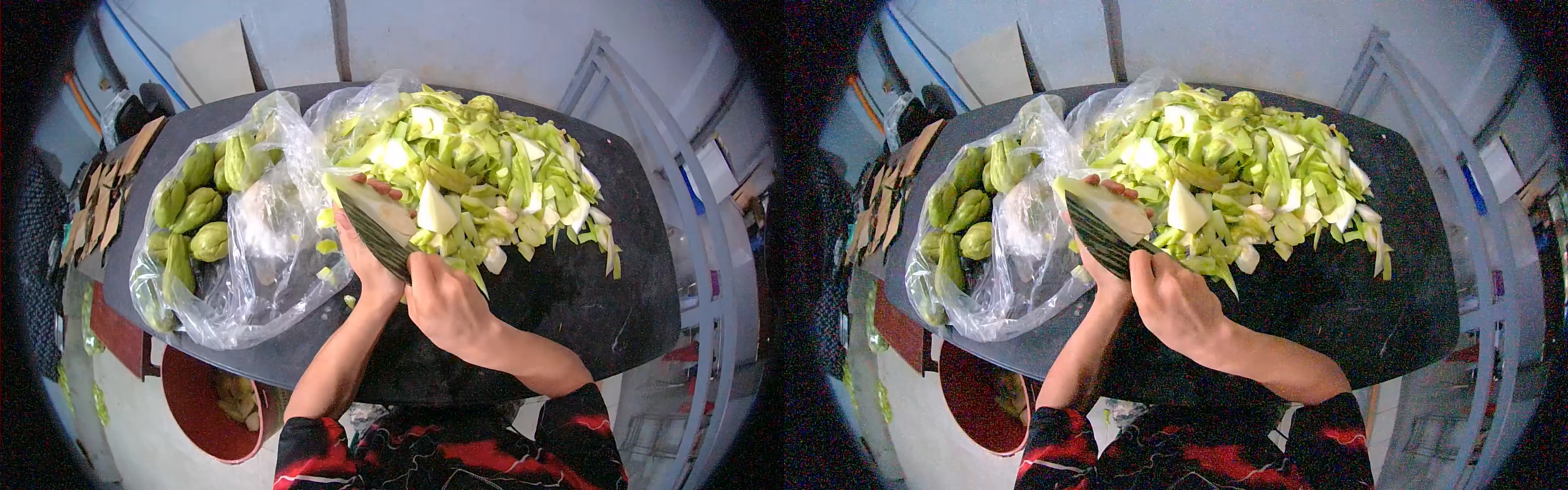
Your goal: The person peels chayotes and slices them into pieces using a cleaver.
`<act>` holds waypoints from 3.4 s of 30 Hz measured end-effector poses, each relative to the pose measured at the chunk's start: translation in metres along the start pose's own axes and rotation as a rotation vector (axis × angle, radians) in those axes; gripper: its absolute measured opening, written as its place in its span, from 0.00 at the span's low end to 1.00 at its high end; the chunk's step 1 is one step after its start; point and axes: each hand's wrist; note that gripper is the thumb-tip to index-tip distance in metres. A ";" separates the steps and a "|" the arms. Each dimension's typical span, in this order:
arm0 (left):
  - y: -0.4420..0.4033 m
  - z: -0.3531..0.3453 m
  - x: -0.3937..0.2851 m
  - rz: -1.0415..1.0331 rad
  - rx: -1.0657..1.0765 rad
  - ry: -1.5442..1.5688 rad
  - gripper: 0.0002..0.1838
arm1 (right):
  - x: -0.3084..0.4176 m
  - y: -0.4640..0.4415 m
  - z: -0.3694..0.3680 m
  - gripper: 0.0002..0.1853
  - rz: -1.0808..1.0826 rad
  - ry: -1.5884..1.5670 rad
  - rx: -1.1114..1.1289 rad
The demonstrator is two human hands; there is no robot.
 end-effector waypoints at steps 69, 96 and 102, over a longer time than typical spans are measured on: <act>0.321 0.374 -0.295 -0.245 -1.330 -1.550 0.19 | -0.127 0.032 0.152 0.06 -0.528 -0.590 -0.481; -0.022 0.132 -0.258 -0.217 -0.571 -2.170 0.23 | -0.100 0.049 0.173 0.13 -0.463 -0.606 -0.347; -0.091 0.168 -0.245 -0.218 -0.514 -2.551 0.26 | -0.093 0.048 0.178 0.15 -0.447 -0.635 -0.339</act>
Point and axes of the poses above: each hand's wrist, its own y-axis away from the middle knuckle, its own z-axis out of the back of the hand, x = y × z, and after that the axes turned 12 degrees about z, right-handed
